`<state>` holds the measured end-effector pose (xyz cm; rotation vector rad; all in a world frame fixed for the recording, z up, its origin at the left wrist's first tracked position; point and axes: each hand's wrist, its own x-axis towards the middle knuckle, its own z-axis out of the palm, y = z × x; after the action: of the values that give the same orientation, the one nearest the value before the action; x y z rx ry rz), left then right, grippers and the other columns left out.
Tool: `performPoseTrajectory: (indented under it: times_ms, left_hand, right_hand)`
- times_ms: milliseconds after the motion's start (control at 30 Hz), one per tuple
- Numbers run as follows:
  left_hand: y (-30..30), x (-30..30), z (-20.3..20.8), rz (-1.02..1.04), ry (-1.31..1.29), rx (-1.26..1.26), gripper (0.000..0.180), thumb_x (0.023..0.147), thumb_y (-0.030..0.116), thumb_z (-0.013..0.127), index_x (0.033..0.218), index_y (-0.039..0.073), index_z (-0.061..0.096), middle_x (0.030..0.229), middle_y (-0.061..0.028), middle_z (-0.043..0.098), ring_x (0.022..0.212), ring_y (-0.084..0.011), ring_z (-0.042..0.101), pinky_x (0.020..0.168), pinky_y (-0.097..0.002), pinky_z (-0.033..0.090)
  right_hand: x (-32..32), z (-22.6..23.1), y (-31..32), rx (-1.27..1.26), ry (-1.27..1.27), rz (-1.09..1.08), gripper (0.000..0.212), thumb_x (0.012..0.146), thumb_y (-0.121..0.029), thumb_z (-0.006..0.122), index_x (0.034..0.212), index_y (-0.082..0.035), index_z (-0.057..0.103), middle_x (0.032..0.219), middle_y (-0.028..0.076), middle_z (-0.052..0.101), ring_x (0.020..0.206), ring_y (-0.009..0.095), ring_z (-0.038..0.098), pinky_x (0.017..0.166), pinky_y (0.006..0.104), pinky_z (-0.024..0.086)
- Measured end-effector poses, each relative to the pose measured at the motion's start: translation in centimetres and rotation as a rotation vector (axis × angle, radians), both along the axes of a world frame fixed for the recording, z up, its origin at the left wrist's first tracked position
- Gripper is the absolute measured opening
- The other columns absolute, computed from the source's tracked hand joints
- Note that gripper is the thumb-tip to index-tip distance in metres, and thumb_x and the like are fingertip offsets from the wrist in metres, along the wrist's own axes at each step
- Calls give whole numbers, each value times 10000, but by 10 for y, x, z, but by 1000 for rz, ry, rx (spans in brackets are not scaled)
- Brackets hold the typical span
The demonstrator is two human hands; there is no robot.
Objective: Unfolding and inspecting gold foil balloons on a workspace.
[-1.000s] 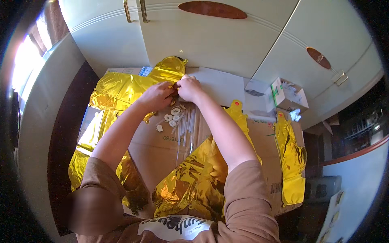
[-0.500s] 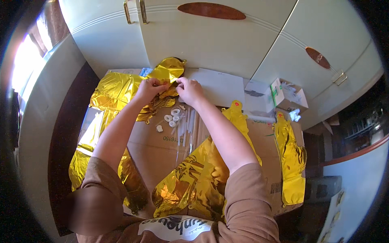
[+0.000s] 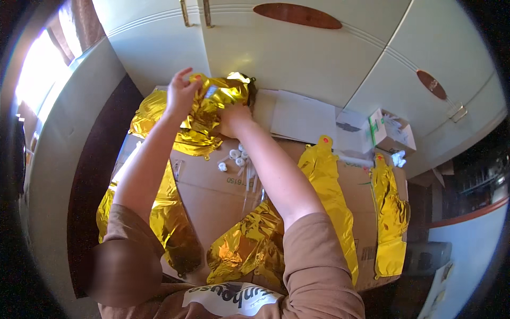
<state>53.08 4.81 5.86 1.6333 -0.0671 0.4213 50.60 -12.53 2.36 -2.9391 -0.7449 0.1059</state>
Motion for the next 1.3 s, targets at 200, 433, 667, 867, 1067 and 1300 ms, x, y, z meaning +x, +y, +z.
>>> performPoseTrajectory:
  times_ms: [200, 433, 667, 867, 1067, 1300]
  left_hand:
    - [128, 23, 92, 338, -278, -48, 483, 853, 93, 732, 1295, -38, 587, 817, -31, 657, 662, -100, 585, 612, -251, 497]
    - [359, -82, 311, 726, -393, 593, 472, 923, 251, 653, 1348, 69, 558, 980, -83, 688, 899, -154, 665, 781, -309, 557]
    - [235, -151, 329, 49, -539, 252, 546, 957, 18, 614, 1461, 39, 405, 1105, -100, 679, 976, -183, 668, 889, -327, 558]
    - [90, -240, 272, -97, -214, 592, 629, 958, 184, 696, 1489, 38, 393, 1041, -124, 704, 966, -170, 665, 815, -321, 553]
    - [-23, -287, 249, -520, -334, 386, 590, 984, 109, 642, 1508, 49, 377, 1065, -184, 724, 969, -198, 701, 825, -278, 563]
    - [-70, -307, 168, -649, -374, 39, 917, 815, 193, 843, 1542, 74, 296, 1377, -190, 551, 1256, -275, 567, 1006, -411, 521]
  right_hand:
    - [-3, 7, -10, 92, 41, -10, 599, 778, -498, 759, 1282, -198, 641, 1250, 120, 660, 1232, 372, 574, 1016, 518, 468]
    - [7, 12, 8, 112, 81, 17, 614, 689, -433, 852, 1218, -192, 655, 1242, 140, 622, 1171, 368, 572, 1009, 466, 471]
    - [45, -15, -44, 756, -86, -121, 730, 730, -428, 862, 1313, -73, 602, 1323, 186, 576, 1228, 348, 555, 1063, 440, 449]
    - [-136, 187, -37, 933, -364, 311, 1021, 721, -485, 868, 1503, -39, 387, 1396, 212, 528, 1308, 354, 523, 1080, 426, 438]
    - [-253, 286, -56, 569, -309, 284, 635, 793, -287, 823, 1311, 1, 596, 1200, 154, 677, 1123, 223, 643, 985, 333, 492]
    - [-301, 290, -151, 885, 125, 102, 244, 909, -19, 717, 1146, 37, 701, 1071, 31, 734, 932, 96, 665, 874, 254, 529]
